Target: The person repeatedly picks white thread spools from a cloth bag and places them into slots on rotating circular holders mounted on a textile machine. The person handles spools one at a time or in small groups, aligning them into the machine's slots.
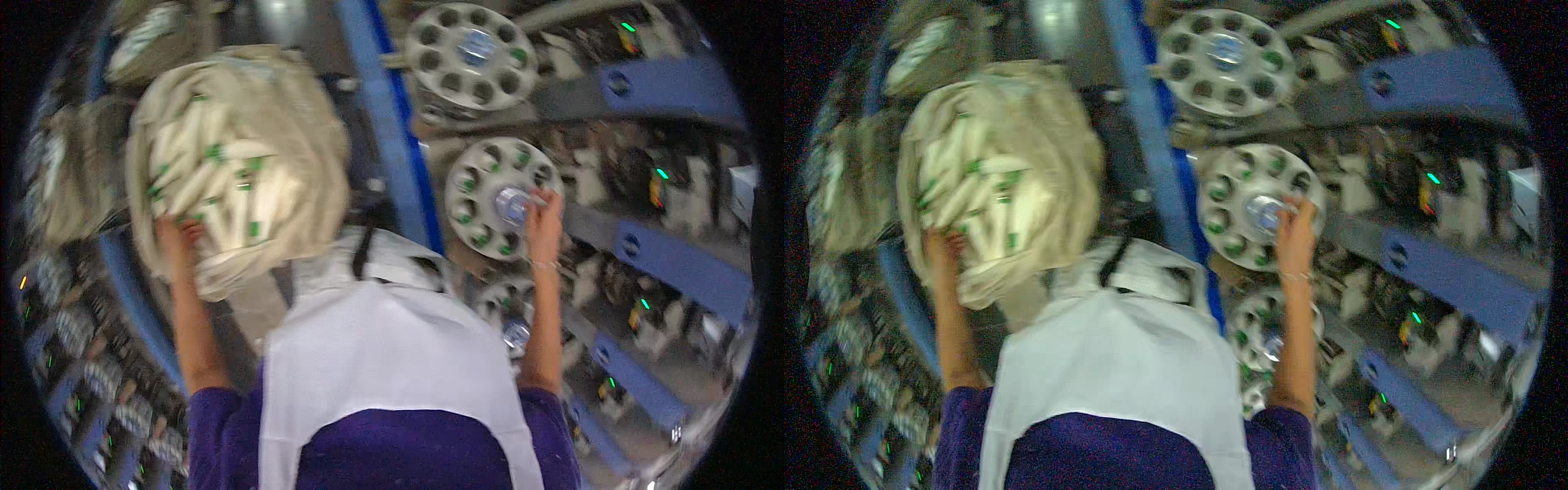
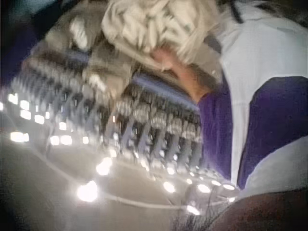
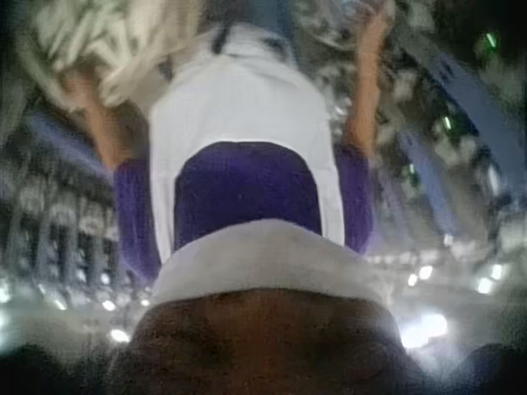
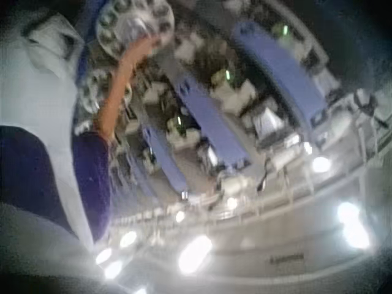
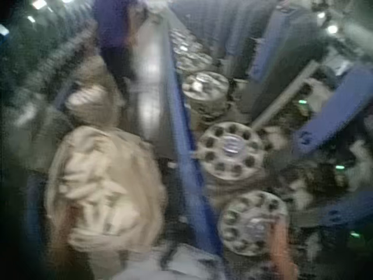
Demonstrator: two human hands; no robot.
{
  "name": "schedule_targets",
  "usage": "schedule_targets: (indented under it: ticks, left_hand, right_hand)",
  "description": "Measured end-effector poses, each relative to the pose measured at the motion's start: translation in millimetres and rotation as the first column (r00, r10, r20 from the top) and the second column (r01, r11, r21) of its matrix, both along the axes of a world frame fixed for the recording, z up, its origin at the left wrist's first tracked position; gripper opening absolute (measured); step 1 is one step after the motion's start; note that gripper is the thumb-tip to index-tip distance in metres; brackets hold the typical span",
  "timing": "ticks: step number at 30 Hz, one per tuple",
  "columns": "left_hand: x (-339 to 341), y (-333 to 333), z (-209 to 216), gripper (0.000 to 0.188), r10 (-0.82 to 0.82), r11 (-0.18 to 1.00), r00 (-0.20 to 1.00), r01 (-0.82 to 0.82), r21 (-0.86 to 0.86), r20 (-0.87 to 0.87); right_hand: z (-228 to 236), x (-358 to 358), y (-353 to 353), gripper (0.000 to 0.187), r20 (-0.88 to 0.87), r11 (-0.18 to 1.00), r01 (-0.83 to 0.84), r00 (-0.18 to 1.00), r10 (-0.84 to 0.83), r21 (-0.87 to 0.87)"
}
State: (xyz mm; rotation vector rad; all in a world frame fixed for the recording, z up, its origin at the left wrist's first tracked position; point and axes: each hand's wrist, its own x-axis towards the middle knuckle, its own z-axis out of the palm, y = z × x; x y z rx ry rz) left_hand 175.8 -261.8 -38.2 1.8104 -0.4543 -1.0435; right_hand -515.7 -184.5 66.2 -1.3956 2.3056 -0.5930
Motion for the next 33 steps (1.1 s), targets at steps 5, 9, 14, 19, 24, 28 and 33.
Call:
schedule_targets:
  ticks: [5,9,14,19,24,28,33]
  left_hand:
    - [-25.4,-36.8,18.7,0.045,0.004,0.975,0.84,0.116,-0.187,0.543]
    - [-23.3,-63.7,80.6,0.042,0.039,0.94,0.843,0.15,-0.305,0.536]
    - [-32.2,-73.0,131.7,0.034,-0.079,0.877,0.944,0.218,-0.427,0.319]
    - [-29.2,-23.9,96.8,0.058,-0.344,0.915,0.869,0.396,-0.082,0.357]
    - [-66.9,62.8,49.0,0.036,-0.64,0.762,0.519,0.334,0.555,0.567]
    - [-113.0,102.8,72.5,0.017,-0.78,0.619,0.332,0.526,0.583,0.53]
    - [-108.7,66.9,117.3,0.014,-0.778,0.54,0.013,0.526,0.657,0.629]
  right_hand:
    - [19.8,11.3,-9.9,0.016,-0.297,0.986,-0.062,0.955,0.013,-0.157]
    - [20.1,26.5,-8.2,0.022,-0.66,0.935,-0.334,0.73,0.18,-0.115]
    - [10.2,25.7,-1.9,0.022,-0.486,0.941,-0.293,0.856,0.177,-0.172]
    - [-0.4,26.1,21.4,0.029,-0.634,0.986,-0.073,0.759,0.152,0.149]
    - [-40.2,52.0,43.8,0.029,-0.668,0.987,-0.14,0.727,0.157,0.079]
    - [-57.2,41.2,46.0,0.026,-0.172,0.962,-0.267,0.946,0.274,0.063]
    - [22.4,-27.0,18.7,0.029,-0.068,0.979,-0.121,0.992,0.111,-0.162]
